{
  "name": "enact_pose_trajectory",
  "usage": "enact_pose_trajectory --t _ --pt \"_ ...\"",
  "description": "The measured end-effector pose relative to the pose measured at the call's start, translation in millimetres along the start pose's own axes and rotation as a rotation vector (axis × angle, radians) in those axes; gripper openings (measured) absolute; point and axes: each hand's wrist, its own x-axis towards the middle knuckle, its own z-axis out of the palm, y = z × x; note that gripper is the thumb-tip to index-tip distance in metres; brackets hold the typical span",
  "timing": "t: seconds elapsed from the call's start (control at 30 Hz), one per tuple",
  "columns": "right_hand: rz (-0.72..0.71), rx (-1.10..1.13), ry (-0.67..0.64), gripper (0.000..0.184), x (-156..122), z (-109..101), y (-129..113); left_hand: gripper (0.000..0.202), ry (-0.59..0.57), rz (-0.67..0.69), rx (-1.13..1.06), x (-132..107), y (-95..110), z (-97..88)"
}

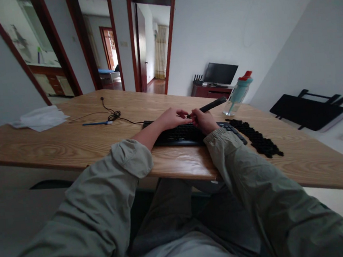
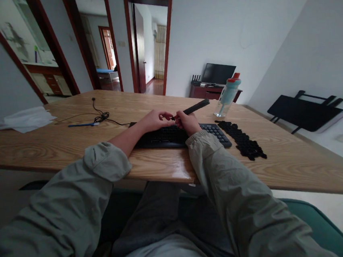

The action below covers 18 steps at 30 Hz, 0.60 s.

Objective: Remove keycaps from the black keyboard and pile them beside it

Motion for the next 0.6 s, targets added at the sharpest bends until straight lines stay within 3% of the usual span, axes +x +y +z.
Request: enact_pose_trajectory --t 0.13,0.27,0.6 --pt "-0.014 0.103 0.015 0.019 1 3 2 0.027 0.048 0.004 -0.176 8 4 14.2" --pt "-0.012 0.195 -0.04 0.02 1 4 4 0.022 0.103 -0.061 -0.277 12 -1 17.0" --pt "0.023 0.369 -0.098 0.018 -1 7 2 0.029 0.157 -0.064 -0.208 8 0 15.8"
